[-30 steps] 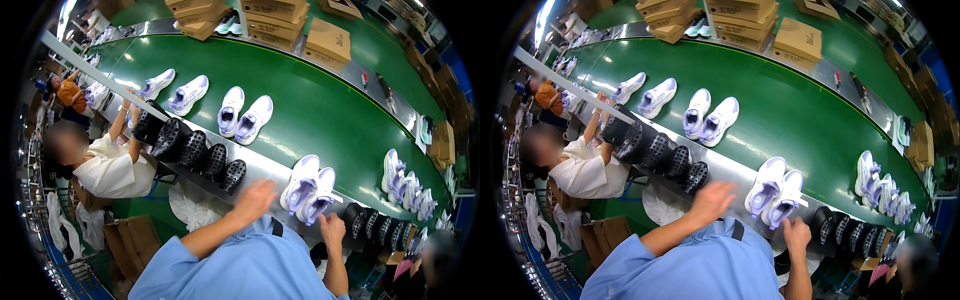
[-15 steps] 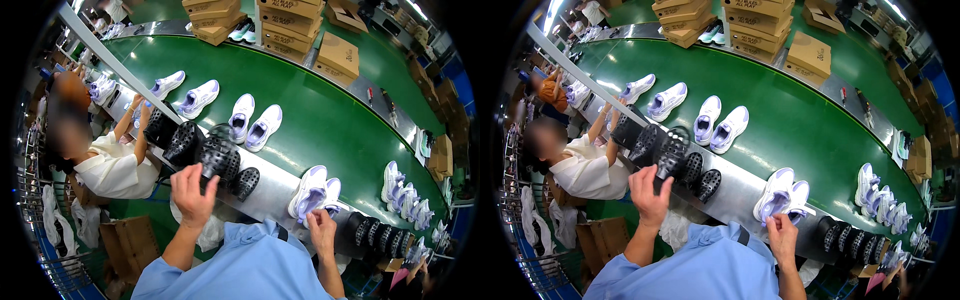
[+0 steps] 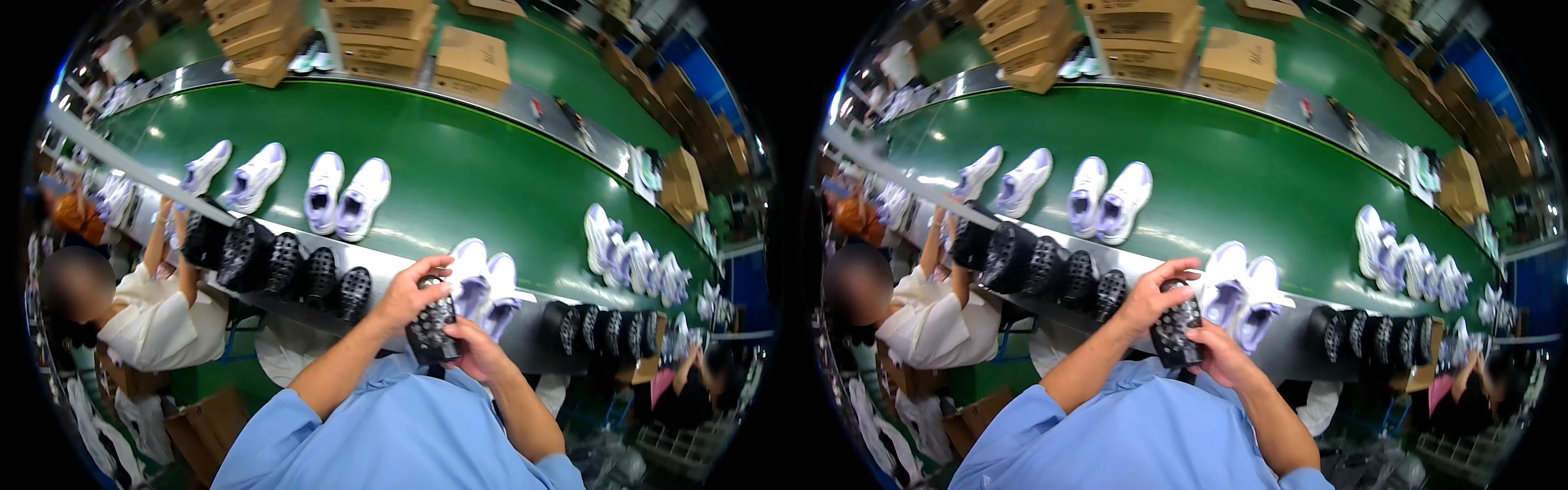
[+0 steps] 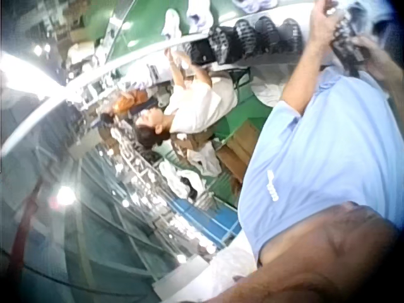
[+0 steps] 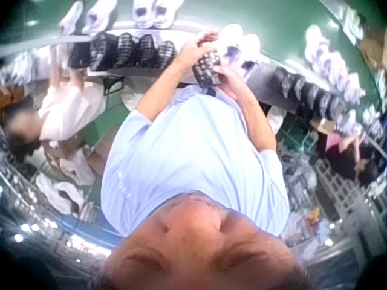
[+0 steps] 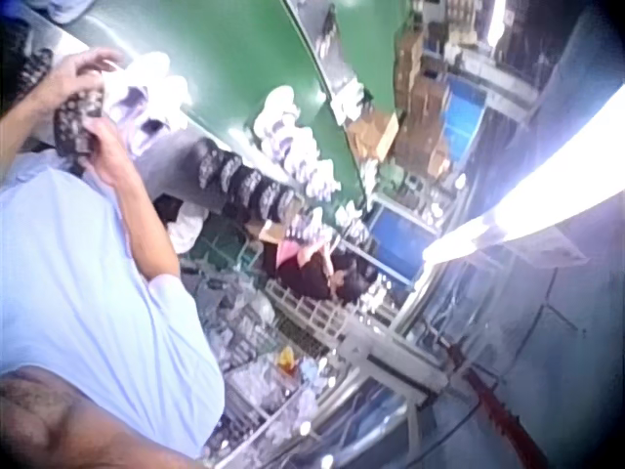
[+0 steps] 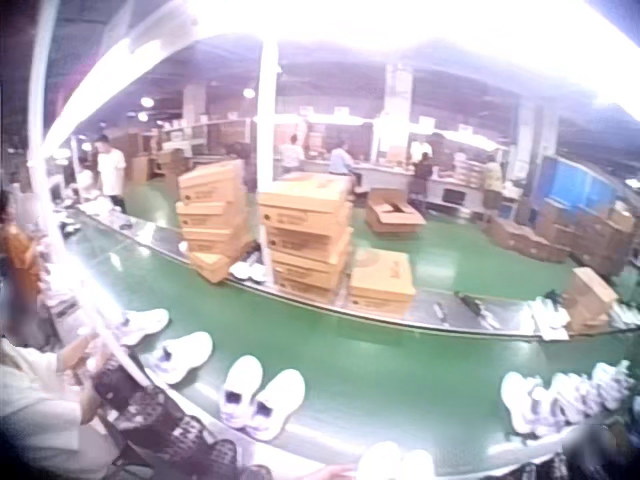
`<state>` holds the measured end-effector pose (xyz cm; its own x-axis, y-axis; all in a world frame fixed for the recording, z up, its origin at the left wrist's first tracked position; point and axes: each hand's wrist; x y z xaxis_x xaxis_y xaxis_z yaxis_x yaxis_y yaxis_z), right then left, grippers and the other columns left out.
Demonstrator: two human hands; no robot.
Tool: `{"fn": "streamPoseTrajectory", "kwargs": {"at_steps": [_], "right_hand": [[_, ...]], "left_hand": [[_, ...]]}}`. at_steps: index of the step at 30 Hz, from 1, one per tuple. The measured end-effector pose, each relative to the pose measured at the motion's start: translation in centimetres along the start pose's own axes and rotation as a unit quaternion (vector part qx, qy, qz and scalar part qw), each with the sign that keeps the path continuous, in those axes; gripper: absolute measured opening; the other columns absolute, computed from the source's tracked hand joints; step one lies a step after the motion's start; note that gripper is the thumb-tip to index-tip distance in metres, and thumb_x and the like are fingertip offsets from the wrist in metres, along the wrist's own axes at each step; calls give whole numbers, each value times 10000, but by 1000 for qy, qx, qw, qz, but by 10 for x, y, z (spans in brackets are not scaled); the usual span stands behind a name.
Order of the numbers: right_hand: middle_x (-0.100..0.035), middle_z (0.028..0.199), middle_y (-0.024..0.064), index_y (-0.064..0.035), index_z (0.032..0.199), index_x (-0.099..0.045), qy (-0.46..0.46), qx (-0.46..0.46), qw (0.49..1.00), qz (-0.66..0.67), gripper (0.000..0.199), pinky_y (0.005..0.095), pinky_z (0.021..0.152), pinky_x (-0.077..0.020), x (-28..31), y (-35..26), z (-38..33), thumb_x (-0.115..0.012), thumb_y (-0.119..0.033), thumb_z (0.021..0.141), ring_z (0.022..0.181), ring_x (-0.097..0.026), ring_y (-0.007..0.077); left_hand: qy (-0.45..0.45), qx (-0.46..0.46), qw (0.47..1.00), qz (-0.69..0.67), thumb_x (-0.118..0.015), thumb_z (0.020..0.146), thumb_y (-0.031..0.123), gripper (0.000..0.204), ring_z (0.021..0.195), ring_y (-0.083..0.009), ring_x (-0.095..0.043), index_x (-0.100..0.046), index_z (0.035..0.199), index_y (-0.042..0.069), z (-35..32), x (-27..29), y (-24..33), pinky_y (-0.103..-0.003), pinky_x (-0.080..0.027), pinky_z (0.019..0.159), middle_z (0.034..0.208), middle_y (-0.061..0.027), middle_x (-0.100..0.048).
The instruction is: The person reaches into a large white bag to retrieve shoe components and then attaches black rubber soles to white sneakers while standing at a conveyor belt.
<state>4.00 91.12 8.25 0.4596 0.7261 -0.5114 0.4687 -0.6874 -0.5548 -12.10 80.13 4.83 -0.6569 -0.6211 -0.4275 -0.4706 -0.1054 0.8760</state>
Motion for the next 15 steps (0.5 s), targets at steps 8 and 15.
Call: {"fn": "streamPoseTrajectory", "kwargs": {"at_steps": [8, 15], "right_hand": [[-723, 825, 218, 6, 1010, -623, 254, 190, 656, -685, 584, 517, 638, -558, 6, 6, -45, -744, -556, 905, 737, -717, 443], [-671, 680, 250, 16, 881, -630, 300, 178, 704, -618, 479, 560, 635, -547, 65, 12, -57, -756, -444, 924, 676, -692, 478]], "left_hand": [[117, 116, 986, 1, -738, 901, 42, 114, 776, -99, -629, -719, 1008, 8, 7, -27, -56, -261, -515, 691, 856, -32, -686], [112, -238, 838, 477, -809, 842, 138, 297, 967, -299, -652, -707, 1083, -3, 33, -57, -71, -406, -535, 903, 928, -126, -684]]}}
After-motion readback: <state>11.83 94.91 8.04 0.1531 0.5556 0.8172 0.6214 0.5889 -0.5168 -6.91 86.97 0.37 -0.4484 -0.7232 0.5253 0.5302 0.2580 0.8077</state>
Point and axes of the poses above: each hand's wrist, its own z-axis towards the middle knuckle, its own x-axis out of the back of the hand, y = z × x
